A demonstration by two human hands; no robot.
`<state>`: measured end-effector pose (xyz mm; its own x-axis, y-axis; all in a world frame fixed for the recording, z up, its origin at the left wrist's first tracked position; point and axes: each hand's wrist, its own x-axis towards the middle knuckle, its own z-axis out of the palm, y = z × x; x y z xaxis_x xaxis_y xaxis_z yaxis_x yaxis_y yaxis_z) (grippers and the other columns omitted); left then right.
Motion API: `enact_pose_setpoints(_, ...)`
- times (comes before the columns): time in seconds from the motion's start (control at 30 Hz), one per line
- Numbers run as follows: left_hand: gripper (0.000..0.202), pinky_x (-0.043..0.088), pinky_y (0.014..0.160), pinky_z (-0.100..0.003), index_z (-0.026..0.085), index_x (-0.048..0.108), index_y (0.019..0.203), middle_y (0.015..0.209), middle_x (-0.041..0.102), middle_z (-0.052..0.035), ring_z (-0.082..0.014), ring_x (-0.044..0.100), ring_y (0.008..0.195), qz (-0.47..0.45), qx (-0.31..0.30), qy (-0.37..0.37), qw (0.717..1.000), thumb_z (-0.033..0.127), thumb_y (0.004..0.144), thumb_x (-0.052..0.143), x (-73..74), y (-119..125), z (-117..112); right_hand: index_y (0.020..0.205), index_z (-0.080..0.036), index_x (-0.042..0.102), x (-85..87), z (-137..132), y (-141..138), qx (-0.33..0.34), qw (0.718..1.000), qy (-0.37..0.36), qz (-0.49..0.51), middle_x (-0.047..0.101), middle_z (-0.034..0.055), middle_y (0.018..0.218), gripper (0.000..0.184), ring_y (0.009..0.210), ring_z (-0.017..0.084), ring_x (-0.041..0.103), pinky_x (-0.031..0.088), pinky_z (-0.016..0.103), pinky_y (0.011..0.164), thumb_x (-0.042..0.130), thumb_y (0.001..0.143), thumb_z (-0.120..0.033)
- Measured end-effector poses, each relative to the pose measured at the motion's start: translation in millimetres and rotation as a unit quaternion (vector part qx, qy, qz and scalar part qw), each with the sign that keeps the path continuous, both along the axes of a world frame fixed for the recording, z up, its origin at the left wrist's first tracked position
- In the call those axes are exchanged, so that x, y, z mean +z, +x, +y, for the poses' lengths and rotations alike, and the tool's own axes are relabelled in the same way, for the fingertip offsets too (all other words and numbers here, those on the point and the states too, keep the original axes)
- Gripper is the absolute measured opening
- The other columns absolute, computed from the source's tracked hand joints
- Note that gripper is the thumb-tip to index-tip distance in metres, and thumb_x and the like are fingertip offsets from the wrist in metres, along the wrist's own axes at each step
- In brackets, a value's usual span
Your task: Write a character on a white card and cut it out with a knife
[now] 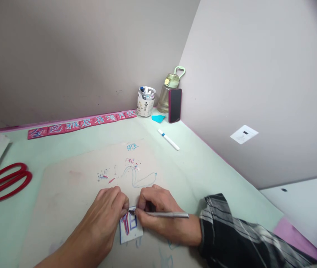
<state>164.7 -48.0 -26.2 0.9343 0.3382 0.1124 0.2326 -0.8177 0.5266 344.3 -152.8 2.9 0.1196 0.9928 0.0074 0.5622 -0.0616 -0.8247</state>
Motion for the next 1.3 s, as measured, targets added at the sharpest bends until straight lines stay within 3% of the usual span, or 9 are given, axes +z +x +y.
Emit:
enact_pose_setpoints(0.4, 0.023, 0.047, 0.069, -0.03, 0.024, 0.048, 0.081, 0.082, 0.056, -0.0019, -0.0199, 0.053, 0.077, 0.0, 0.019, -0.054, 0.998, 0.022, 0.098, 0.034, 9.0, -4, 2, 0.066, -0.021, 0.052, 0.7, -1, 3, 0.019, 1.0, 0.012, 0.015, 0.052, -0.0078, 0.06, 0.019, 0.063, 0.012, 0.048, 0.039, 0.026, 0.075, 0.065, 0.072, -0.008)
enact_pose_setpoints(0.53, 0.021, 0.05, 0.062, -0.024, 0.026, 0.05, 0.081, 0.078, 0.059, 0.0007, -0.0168, 0.057, 0.07, 0.002, 0.012, -0.12, 0.993, 0.028, 0.098, 0.037, 16.7, -10, 8, 0.066, -0.021, 0.052, 2.4, -1, 3, 0.021, 1.0, 0.005, 0.014, 0.052, -0.0079, 0.061, 0.021, 0.063, 0.011, 0.048, 0.038, 0.026, 0.075, 0.066, 0.074, -0.008)
enact_pose_setpoints(0.63, 0.022, 0.05, 0.059, -0.022, 0.026, 0.051, 0.082, 0.074, 0.059, 0.0024, -0.015, 0.058, 0.065, -0.012, 0.071, -0.141, 0.987, 0.034, 0.099, 0.038, 18.3, -17, 16, 0.066, -0.021, 0.052, 2.7, -1, 3, 0.017, 1.0, 0.011, 0.019, 0.052, -0.0077, 0.061, 0.02, 0.064, 0.011, 0.048, 0.038, 0.025, 0.075, 0.065, 0.074, -0.009)
enact_pose_setpoints(0.77, 0.014, 0.054, 0.07, -0.025, 0.029, 0.06, 0.101, 0.095, 0.067, -0.0005, -0.0192, 0.064, 0.084, 0.005, 0.072, -0.102, 0.992, 0.035, 0.088, 0.061, 15.4, -24, 21, 0.066, -0.021, 0.053, 4.7, -1, 2, 0.01, 0.999, -0.006, 0.031, 0.054, -0.0068, 0.063, 0.019, 0.066, 0.012, 0.049, 0.038, 0.026, 0.075, 0.066, 0.075, -0.01)
enact_pose_setpoints(0.87, 0.044, 0.054, 0.081, -0.028, 0.034, 0.059, 0.115, 0.112, 0.065, -0.0002, -0.0223, 0.063, 0.099, 0.051, 0.03, -0.097, 0.994, 0.023, 0.075, 0.074, 13.8, -25, 18, 0.065, -0.02, 0.053, 7.8, 0, 1, 0.005, 0.999, -0.031, 0.026, 0.054, -0.0065, 0.063, 0.02, 0.066, 0.012, 0.049, 0.037, 0.027, 0.074, 0.067, 0.075, -0.01)
enact_pose_setpoints(0.93, 0.036, 0.052, 0.083, -0.03, 0.034, 0.061, 0.109, 0.108, 0.065, 0.0011, -0.0219, 0.061, 0.099, 0.075, 0.028, -0.107, 0.991, 0.02, 0.077, 0.072, 13.0, -23, 15, 0.065, -0.02, 0.052, 9.2, 1, 0, -0.002, 0.999, -0.042, 0.027, 0.053, -0.0066, 0.063, 0.021, 0.066, 0.012, 0.049, 0.037, 0.027, 0.074, 0.067, 0.075, -0.009)
enact_pose_setpoints(1.07, 0.01, 0.047, 0.078, -0.032, 0.029, 0.059, 0.092, 0.094, 0.063, 0.0016, -0.0224, 0.057, 0.09, 0.083, 0.059, -0.113, 0.988, 0.03, 0.086, 0.068, 9.2, -15, 9, 0.063, -0.02, 0.049, 7.6, 1, -2, -0.019, 0.998, -0.039, 0.042, 0.05, -0.0066, 0.061, 0.023, 0.067, 0.013, 0.048, 0.037, 0.026, 0.072, 0.066, 0.075, -0.009)
enact_pose_setpoints(1.2, 0.023, 0.042, 0.074, -0.035, 0.025, 0.054, 0.083, 0.084, 0.059, 0.0017, -0.0222, 0.053, 0.081, 0.067, 0.088, -0.068, 0.992, 0.042, 0.084, 0.07, 4.2, -8, -3, 0.064, -0.02, 0.048, 4.6, -1, -1, -0.021, 0.998, -0.03, 0.059, 0.05, -0.0063, 0.062, 0.023, 0.067, 0.013, 0.048, 0.036, 0.026, 0.068, 0.065, 0.074, -0.009)
enact_pose_setpoints(1.3, 0.026, 0.039, 0.073, -0.036, 0.023, 0.052, 0.079, 0.078, 0.055, 0.0021, -0.021, 0.052, 0.076, 0.046, 0.11, -0.03, 0.992, 0.04, 0.085, 0.07, 3.2, -3, -13, 0.064, -0.02, 0.046, 6.0, -2, -1, -0.018, 0.997, -0.022, 0.069, 0.05, -0.0055, 0.064, 0.024, 0.067, 0.013, 0.048, 0.036, 0.026, 0.067, 0.064, 0.075, -0.009)
